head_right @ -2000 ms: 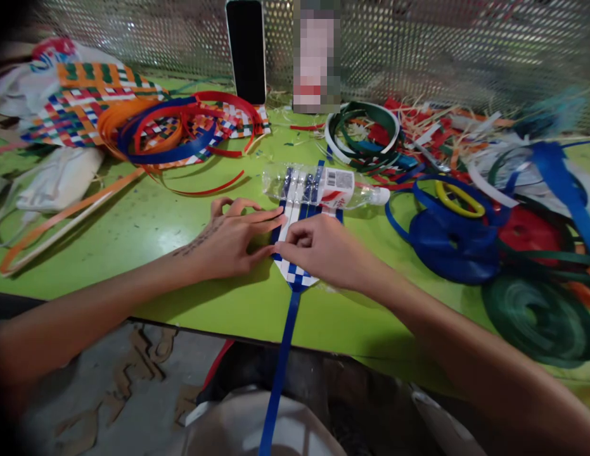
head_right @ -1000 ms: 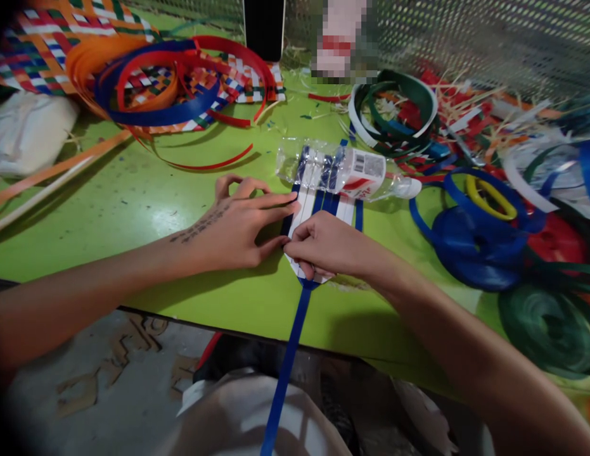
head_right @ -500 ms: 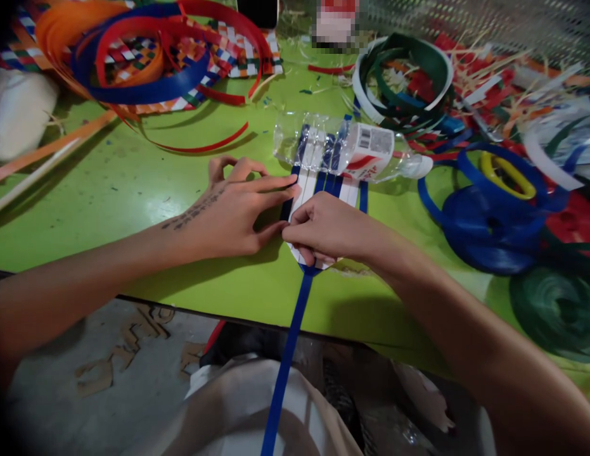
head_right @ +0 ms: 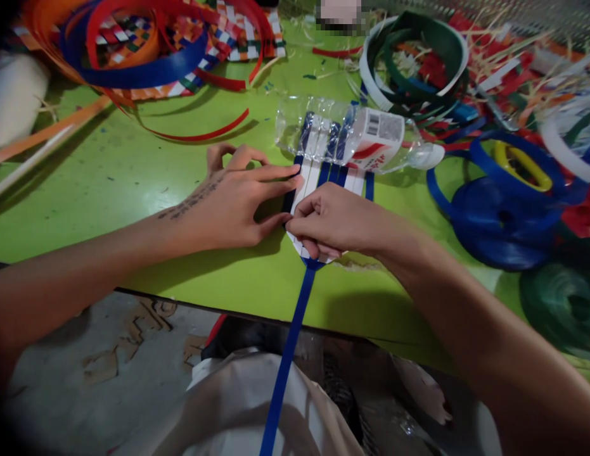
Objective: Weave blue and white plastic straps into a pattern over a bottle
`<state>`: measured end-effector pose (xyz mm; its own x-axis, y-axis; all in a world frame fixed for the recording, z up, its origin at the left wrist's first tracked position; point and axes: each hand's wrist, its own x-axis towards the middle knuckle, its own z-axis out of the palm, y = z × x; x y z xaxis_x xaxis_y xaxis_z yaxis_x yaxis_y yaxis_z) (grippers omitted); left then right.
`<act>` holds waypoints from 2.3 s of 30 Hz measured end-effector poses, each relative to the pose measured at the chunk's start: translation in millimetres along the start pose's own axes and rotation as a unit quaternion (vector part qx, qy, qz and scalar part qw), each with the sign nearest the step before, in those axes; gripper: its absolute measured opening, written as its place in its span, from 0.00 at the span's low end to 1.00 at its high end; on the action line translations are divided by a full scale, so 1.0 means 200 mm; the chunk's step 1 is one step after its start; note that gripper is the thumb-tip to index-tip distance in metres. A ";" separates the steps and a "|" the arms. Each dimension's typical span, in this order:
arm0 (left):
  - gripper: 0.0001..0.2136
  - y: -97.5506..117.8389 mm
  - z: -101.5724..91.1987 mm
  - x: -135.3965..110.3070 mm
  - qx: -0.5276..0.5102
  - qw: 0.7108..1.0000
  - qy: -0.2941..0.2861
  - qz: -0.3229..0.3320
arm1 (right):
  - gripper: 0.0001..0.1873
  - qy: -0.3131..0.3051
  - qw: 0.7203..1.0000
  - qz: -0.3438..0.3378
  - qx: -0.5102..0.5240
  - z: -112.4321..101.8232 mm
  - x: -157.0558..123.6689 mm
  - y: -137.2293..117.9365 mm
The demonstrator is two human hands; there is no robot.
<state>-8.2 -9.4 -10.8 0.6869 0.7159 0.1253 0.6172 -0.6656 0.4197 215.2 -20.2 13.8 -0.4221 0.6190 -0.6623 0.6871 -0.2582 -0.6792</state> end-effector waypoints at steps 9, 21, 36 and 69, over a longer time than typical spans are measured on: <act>0.20 0.00 0.00 0.00 -0.007 1.000 0.003 -0.001 | 0.19 0.003 1.000 -0.005 -0.002 0.01 0.00 -0.01; 0.21 -0.01 0.00 0.01 0.009 1.000 -0.005 -0.005 | 0.19 0.012 1.000 -0.013 0.002 0.02 0.00 0.00; 0.21 -0.01 -0.01 0.02 0.003 1.000 -0.004 -0.005 | 0.21 0.011 1.000 -0.020 0.006 0.02 0.00 0.02; 0.18 -0.05 -0.01 0.03 -0.018 1.000 0.000 0.023 | 0.24 0.021 0.999 -0.034 -0.006 0.03 0.00 -0.02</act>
<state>-11.0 1.4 -12.7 0.7143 0.6846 0.1451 0.5705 -0.6898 0.4457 209.5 -23.3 13.6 -0.4432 0.6661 -0.5999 0.6645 -0.2050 -0.7186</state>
